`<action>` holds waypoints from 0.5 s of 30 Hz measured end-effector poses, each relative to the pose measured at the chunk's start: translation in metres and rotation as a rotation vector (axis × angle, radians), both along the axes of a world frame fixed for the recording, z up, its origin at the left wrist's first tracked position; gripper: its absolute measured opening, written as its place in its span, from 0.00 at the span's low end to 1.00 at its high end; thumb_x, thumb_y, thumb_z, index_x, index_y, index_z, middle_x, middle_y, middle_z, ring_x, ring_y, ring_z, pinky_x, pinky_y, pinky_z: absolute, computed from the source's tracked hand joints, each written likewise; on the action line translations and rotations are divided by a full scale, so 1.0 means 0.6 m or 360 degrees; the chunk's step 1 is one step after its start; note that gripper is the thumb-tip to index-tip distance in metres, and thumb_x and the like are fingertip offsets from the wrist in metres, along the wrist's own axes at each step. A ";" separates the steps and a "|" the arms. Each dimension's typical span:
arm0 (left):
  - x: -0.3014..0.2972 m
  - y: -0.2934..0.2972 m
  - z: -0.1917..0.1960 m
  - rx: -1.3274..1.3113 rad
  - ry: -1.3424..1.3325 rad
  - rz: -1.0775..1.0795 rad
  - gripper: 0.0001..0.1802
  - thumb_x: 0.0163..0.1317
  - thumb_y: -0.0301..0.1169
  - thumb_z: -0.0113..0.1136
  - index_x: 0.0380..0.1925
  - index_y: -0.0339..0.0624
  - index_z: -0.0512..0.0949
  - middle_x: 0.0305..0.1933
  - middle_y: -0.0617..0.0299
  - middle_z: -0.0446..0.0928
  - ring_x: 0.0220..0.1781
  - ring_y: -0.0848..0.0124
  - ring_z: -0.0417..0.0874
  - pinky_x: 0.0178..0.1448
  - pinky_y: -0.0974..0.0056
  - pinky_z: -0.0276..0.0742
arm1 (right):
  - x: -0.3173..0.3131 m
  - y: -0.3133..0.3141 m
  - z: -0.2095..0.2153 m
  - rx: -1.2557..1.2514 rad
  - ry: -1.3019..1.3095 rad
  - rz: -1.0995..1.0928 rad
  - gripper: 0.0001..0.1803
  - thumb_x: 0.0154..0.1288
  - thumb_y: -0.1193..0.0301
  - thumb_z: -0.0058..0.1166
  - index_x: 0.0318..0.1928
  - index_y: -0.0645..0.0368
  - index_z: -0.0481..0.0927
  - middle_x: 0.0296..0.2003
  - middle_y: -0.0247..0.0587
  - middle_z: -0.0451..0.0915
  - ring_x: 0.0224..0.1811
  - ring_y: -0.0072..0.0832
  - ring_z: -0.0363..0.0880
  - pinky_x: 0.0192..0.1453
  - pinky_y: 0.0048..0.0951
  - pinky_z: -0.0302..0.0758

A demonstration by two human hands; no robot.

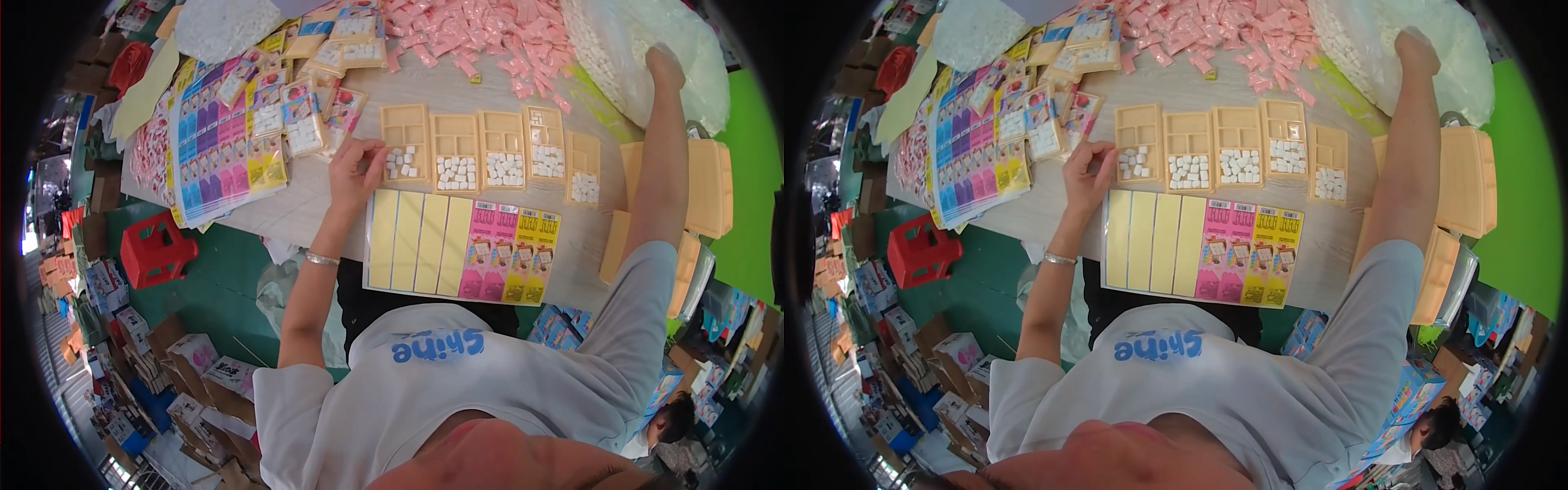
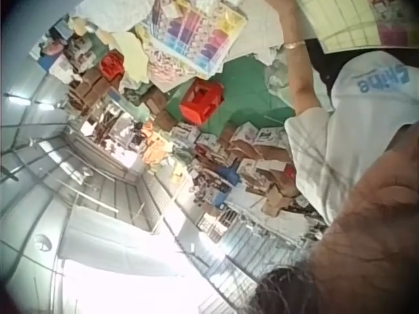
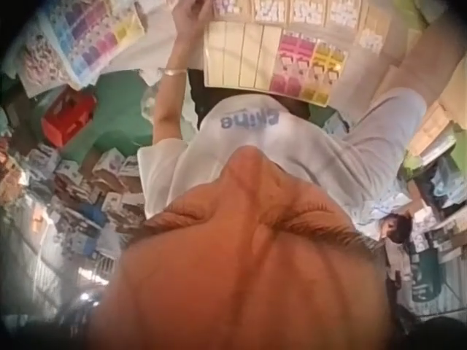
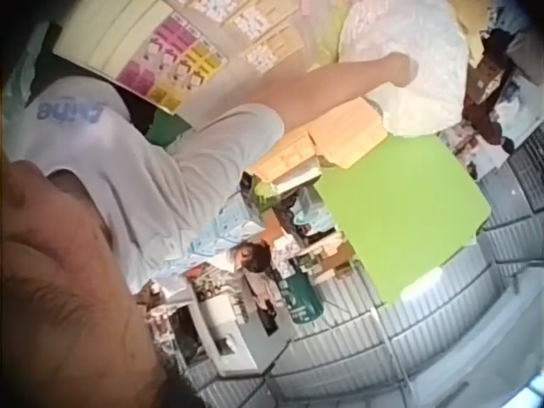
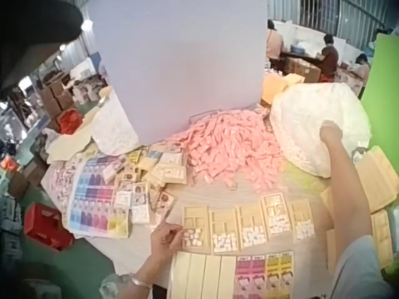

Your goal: Packaging small white cubes into plastic trays and sealing them with colorful labels.

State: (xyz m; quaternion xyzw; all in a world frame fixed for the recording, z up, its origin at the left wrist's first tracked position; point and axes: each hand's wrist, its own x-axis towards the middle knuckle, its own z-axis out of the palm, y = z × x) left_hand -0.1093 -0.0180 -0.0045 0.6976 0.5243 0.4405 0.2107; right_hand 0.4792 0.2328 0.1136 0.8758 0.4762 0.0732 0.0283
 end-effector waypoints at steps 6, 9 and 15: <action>-0.021 -0.009 -0.006 -0.0011 -0.0334 0.0001 0.15 0.57 0.23 0.74 0.45 0.40 0.84 0.45 0.57 0.82 0.45 0.66 0.83 0.50 0.66 0.79 | -0.048 -0.067 -0.003 0.0440 0.0990 0.0061 0.28 0.75 0.50 0.48 0.64 0.54 0.78 0.45 0.40 0.84 0.45 0.33 0.81 0.51 0.42 0.77; -0.010 -0.001 0.010 0.0193 0.0128 -0.0210 0.22 0.53 0.29 0.77 0.49 0.43 0.85 0.53 0.56 0.81 0.56 0.61 0.80 0.58 0.61 0.77 | -0.207 -0.194 -0.003 0.0954 0.3245 0.0322 0.14 0.81 0.58 0.47 0.49 0.49 0.82 0.24 0.21 0.70 0.21 0.12 0.61 0.24 0.24 0.67; -0.002 -0.002 0.000 0.0211 0.0614 -0.0248 0.30 0.57 0.52 0.71 0.55 0.49 0.83 0.65 0.60 0.76 0.68 0.57 0.72 0.73 0.46 0.62 | -0.605 -0.357 -0.103 0.0608 0.3856 -0.0034 0.09 0.78 0.62 0.51 0.42 0.54 0.77 0.21 0.25 0.68 0.20 0.16 0.67 0.18 0.20 0.61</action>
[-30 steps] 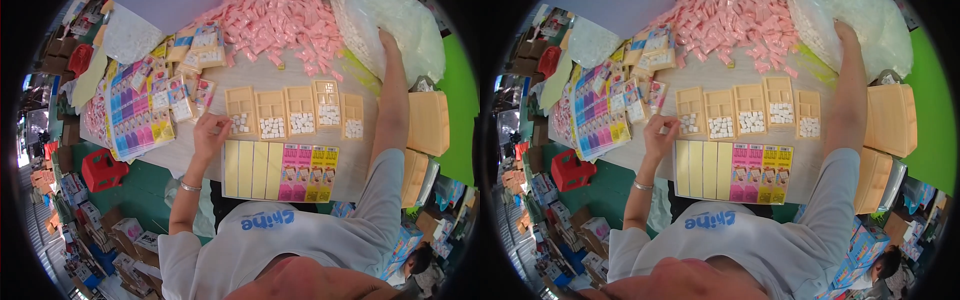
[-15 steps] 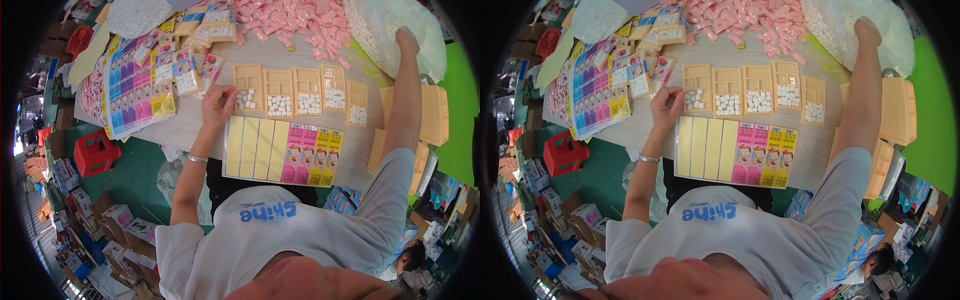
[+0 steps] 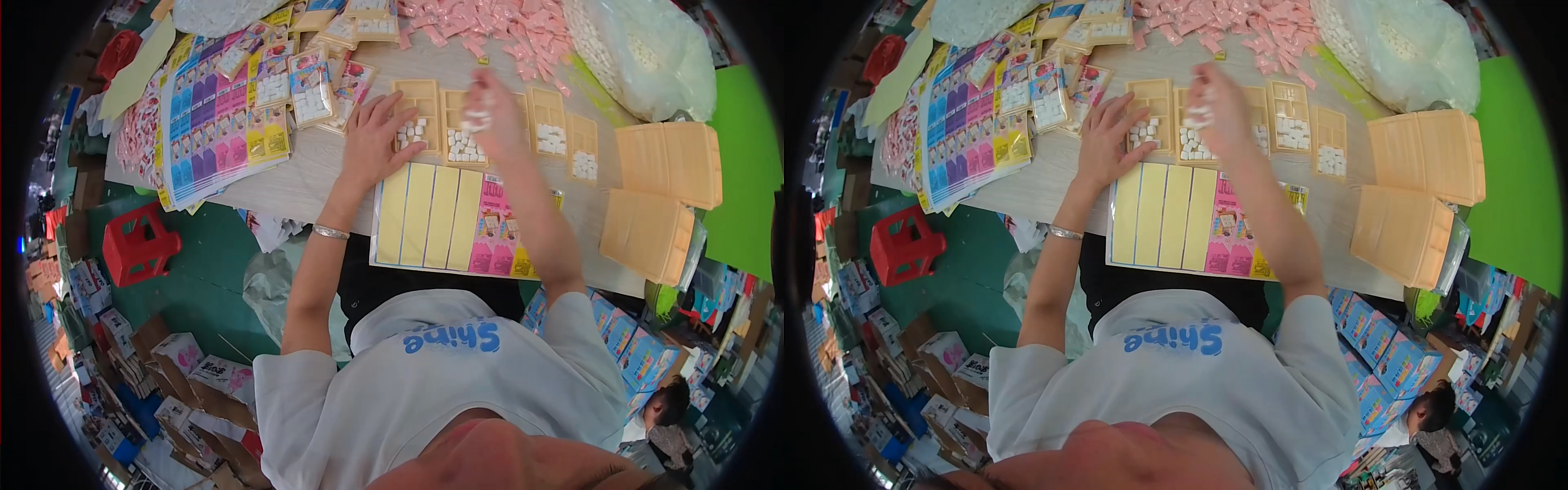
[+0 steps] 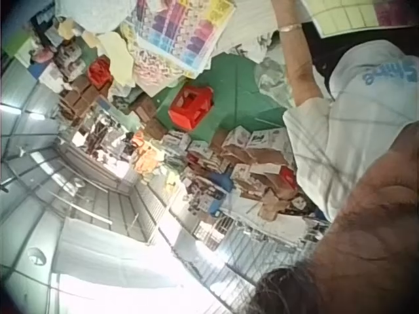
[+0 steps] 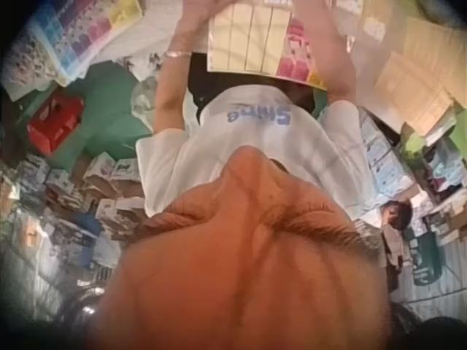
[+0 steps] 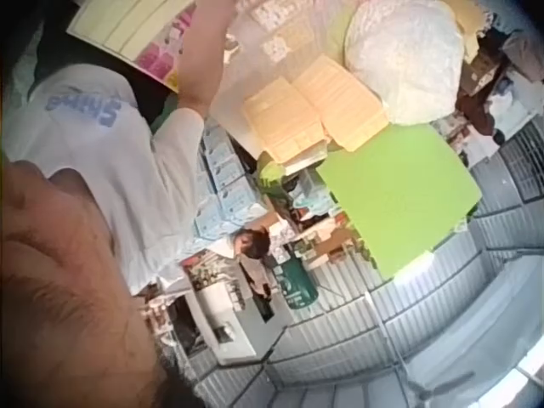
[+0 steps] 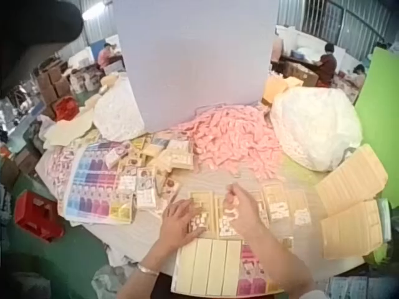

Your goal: Packaging small white cubes into plastic trays and sealing them with colorful labels.

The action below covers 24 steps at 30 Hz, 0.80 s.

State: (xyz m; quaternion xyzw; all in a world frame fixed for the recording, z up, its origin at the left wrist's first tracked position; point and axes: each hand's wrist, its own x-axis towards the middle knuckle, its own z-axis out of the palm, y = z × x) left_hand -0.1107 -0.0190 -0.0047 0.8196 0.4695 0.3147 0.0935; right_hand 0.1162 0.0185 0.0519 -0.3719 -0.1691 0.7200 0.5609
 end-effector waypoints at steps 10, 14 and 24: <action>0.008 0.002 -0.002 0.0098 0.0307 0.0028 0.46 0.60 0.68 0.56 0.66 0.43 0.73 0.70 0.56 0.71 0.72 0.57 0.69 0.75 0.44 0.57 | -0.123 -0.025 -0.097 0.0752 -0.0851 -0.0074 0.12 0.81 0.70 0.45 0.44 0.65 0.80 0.22 0.29 0.72 0.27 0.17 0.71 0.38 0.21 0.73; 0.005 0.002 0.000 0.0102 0.0279 0.0025 0.47 0.57 0.69 0.58 0.64 0.42 0.73 0.68 0.55 0.72 0.70 0.57 0.70 0.74 0.45 0.59 | -0.121 -0.028 -0.091 0.0677 -0.0636 -0.0071 0.10 0.81 0.71 0.46 0.47 0.63 0.79 0.23 0.30 0.73 0.28 0.16 0.71 0.38 0.21 0.72; 0.002 0.001 0.009 0.0065 0.0171 0.0032 0.46 0.54 0.67 0.65 0.62 0.43 0.75 0.68 0.54 0.71 0.69 0.56 0.71 0.73 0.47 0.60 | -0.102 -0.019 -0.059 0.0258 -0.0374 -0.0373 0.11 0.80 0.69 0.47 0.56 0.59 0.75 0.25 0.28 0.71 0.21 0.12 0.65 0.25 0.17 0.64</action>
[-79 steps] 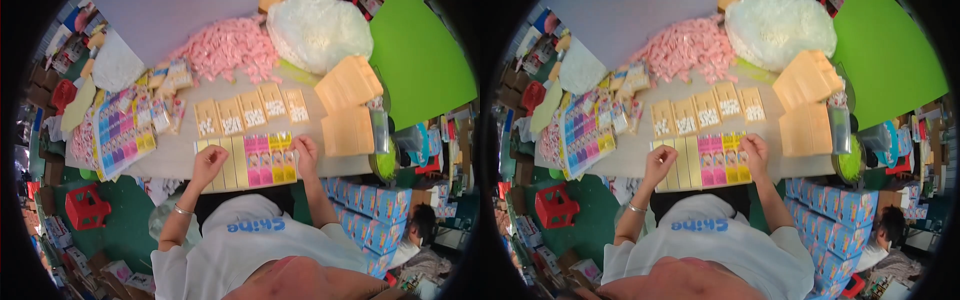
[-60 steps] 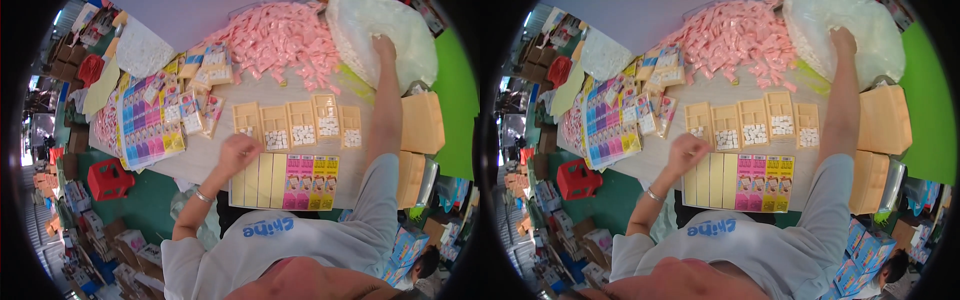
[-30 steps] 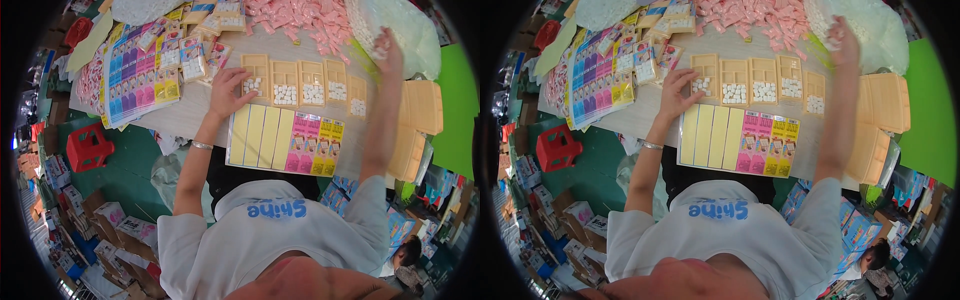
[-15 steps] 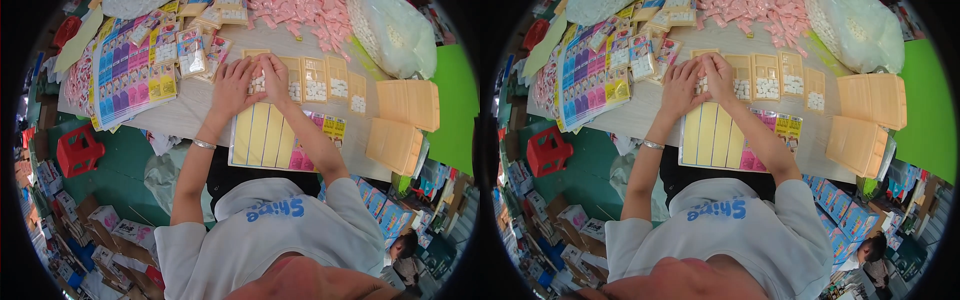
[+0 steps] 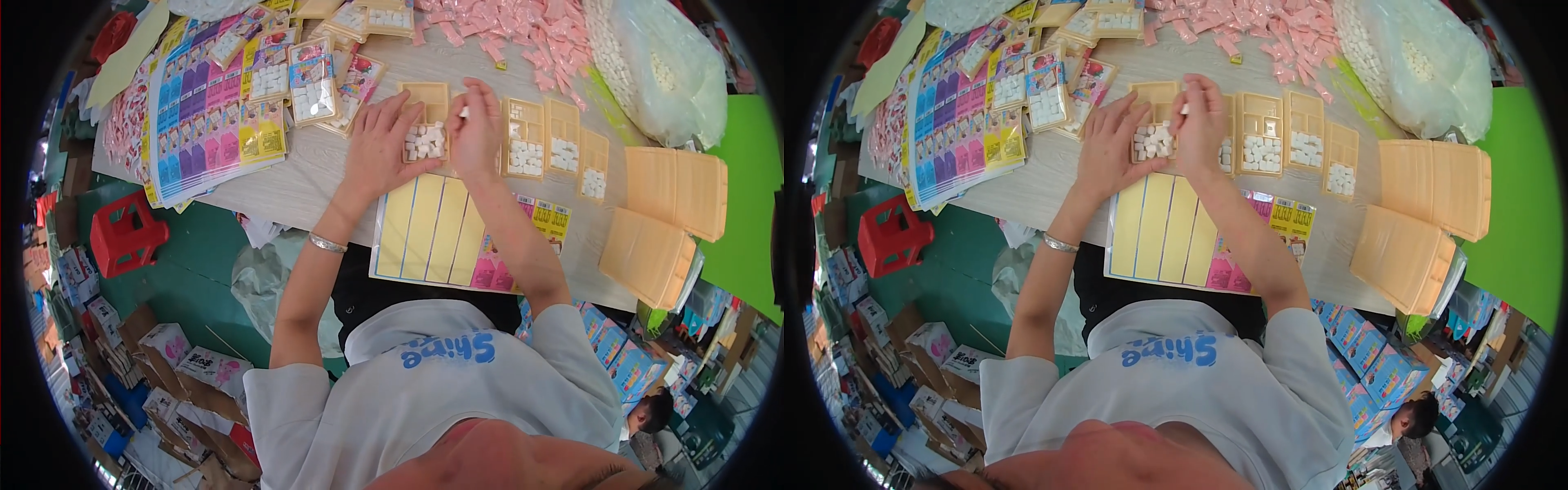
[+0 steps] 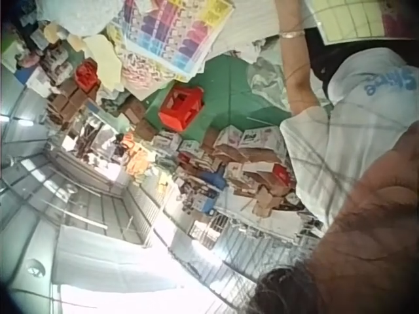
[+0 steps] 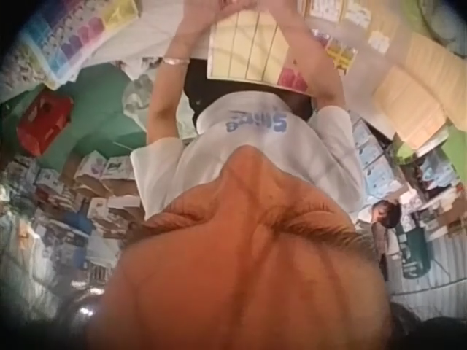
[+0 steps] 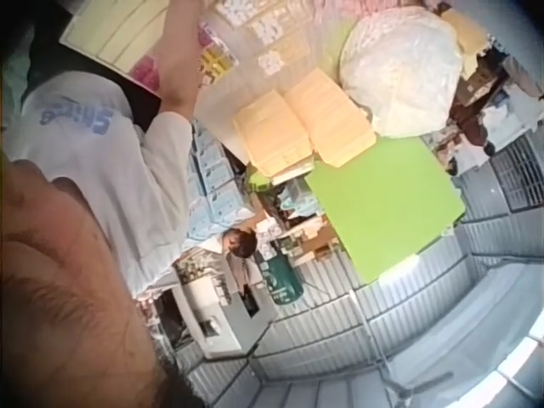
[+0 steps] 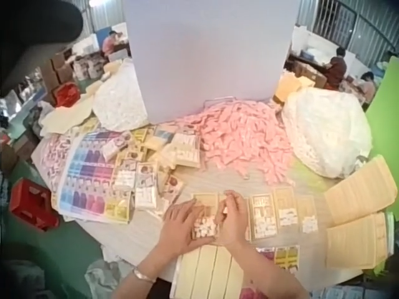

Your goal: Packaging small white cubes into plastic trays and sealing them with colorful labels.

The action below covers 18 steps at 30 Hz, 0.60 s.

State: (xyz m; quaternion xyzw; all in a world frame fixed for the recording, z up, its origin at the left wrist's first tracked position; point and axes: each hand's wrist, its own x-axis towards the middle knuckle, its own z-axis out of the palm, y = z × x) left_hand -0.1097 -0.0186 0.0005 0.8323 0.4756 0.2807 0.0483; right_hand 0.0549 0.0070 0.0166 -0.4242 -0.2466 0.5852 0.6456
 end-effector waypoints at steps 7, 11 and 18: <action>-0.012 -0.032 -0.023 -0.0179 -0.0409 0.0024 0.12 0.56 0.38 0.73 0.40 0.51 0.88 0.51 0.64 0.82 0.53 0.62 0.79 0.64 0.53 0.67 | 0.080 -0.031 0.009 0.0321 -0.1783 0.0601 0.08 0.71 0.66 0.60 0.46 0.54 0.85 0.25 0.32 0.76 0.25 0.22 0.75 0.29 0.29 0.72; 0.002 -0.036 -0.020 -0.0164 -0.0734 0.0203 0.08 0.55 0.31 0.73 0.37 0.51 0.89 0.47 0.67 0.82 0.49 0.63 0.80 0.58 0.57 0.72 | 0.076 -0.029 0.005 0.0549 -0.2369 0.0663 0.10 0.63 0.65 0.67 0.43 0.52 0.87 0.26 0.36 0.79 0.29 0.31 0.82 0.34 0.34 0.76; 0.001 -0.041 -0.015 -0.0149 -0.0573 0.0070 0.10 0.53 0.29 0.74 0.38 0.50 0.88 0.46 0.66 0.82 0.49 0.62 0.80 0.56 0.58 0.74 | 0.072 -0.033 0.030 0.0610 -0.2404 0.0671 0.07 0.64 0.64 0.65 0.39 0.50 0.88 0.28 0.36 0.81 0.31 0.38 0.83 0.35 0.38 0.78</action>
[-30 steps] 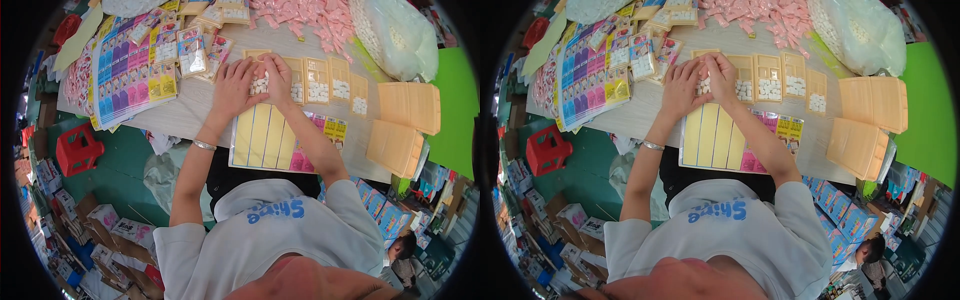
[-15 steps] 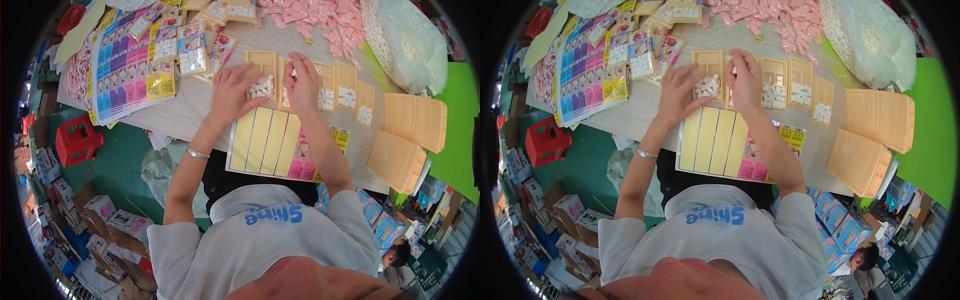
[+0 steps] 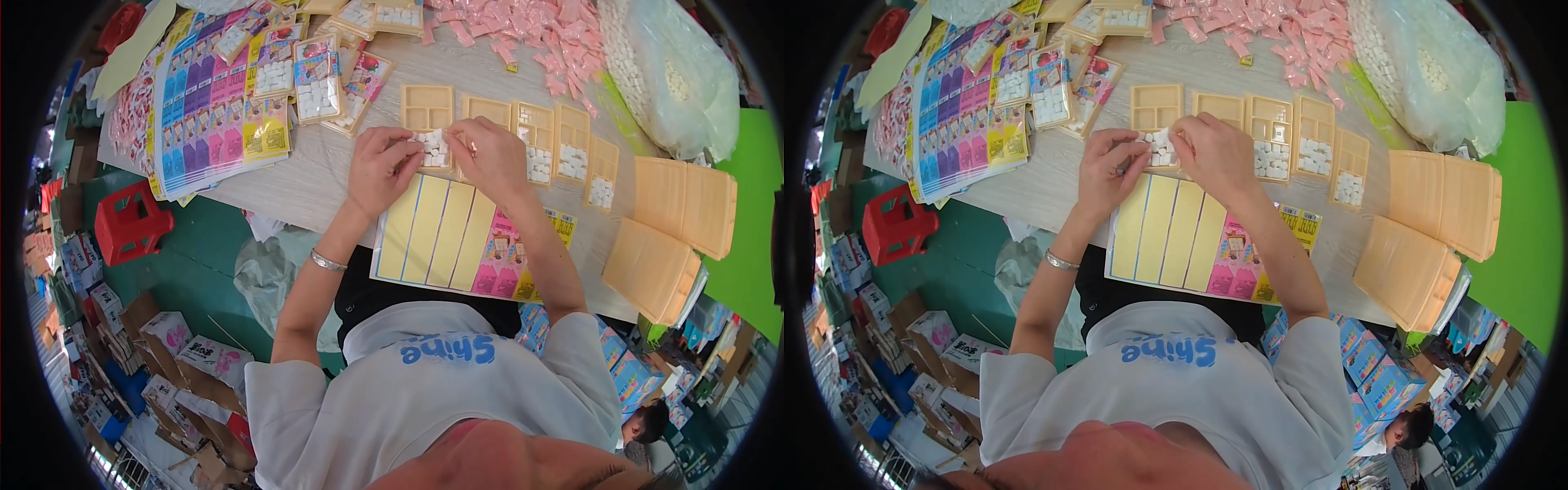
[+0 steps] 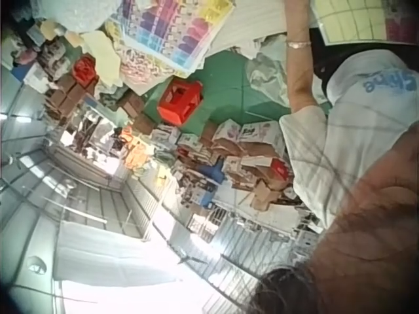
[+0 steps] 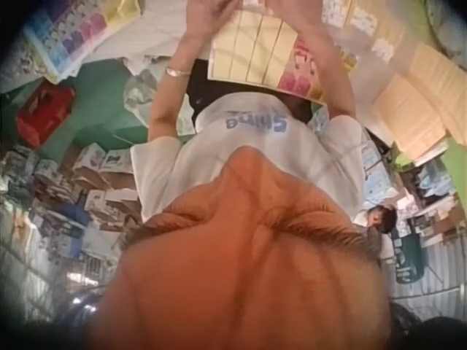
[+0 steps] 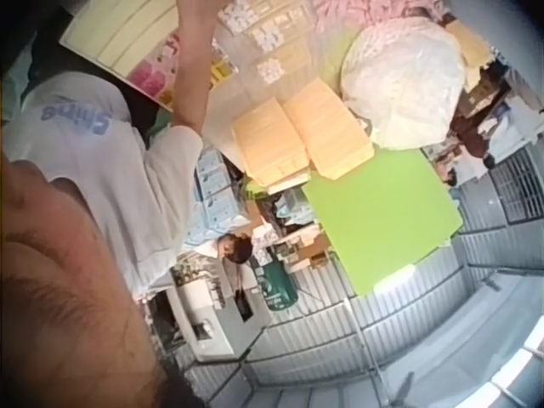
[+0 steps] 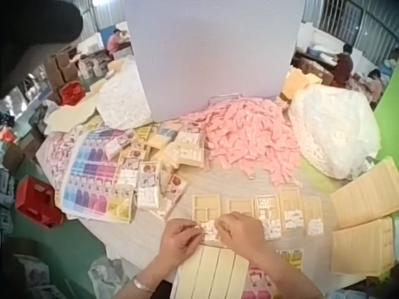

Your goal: Packaging small white cubes into plastic trays and sealing them with colorful labels.

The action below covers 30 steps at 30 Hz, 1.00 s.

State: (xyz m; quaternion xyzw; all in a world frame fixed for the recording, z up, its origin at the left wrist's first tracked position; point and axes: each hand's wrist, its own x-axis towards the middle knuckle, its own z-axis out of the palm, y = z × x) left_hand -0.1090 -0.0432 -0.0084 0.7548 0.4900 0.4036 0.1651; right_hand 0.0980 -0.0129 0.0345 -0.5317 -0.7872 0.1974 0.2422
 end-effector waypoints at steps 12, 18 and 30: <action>0.007 0.001 0.004 0.0033 -0.0007 0.0018 0.12 0.54 0.29 0.74 0.39 0.47 0.87 0.49 0.64 0.83 0.54 0.61 0.79 0.59 0.56 0.73 | 0.007 0.016 -0.013 -0.0058 -0.0121 0.0128 0.07 0.64 0.64 0.64 0.39 0.50 0.89 0.31 0.37 0.83 0.34 0.40 0.84 0.38 0.40 0.79; -0.004 -0.003 -0.013 -0.0003 0.0048 -0.0025 0.13 0.58 0.29 0.71 0.44 0.48 0.87 0.54 0.63 0.83 0.57 0.60 0.79 0.64 0.54 0.71 | 0.025 -0.023 0.017 -0.0127 0.0091 0.0119 0.09 0.62 0.64 0.67 0.41 0.51 0.90 0.28 0.38 0.81 0.32 0.39 0.84 0.36 0.39 0.79; 0.015 -0.025 0.009 -0.0128 0.0764 -0.0216 0.35 0.68 0.42 0.61 0.73 0.44 0.67 0.78 0.58 0.64 0.82 0.56 0.58 0.81 0.39 0.48 | 0.006 -0.035 -0.026 0.0124 0.0072 0.0049 0.09 0.60 0.66 0.69 0.40 0.51 0.89 0.26 0.35 0.80 0.27 0.35 0.82 0.31 0.35 0.77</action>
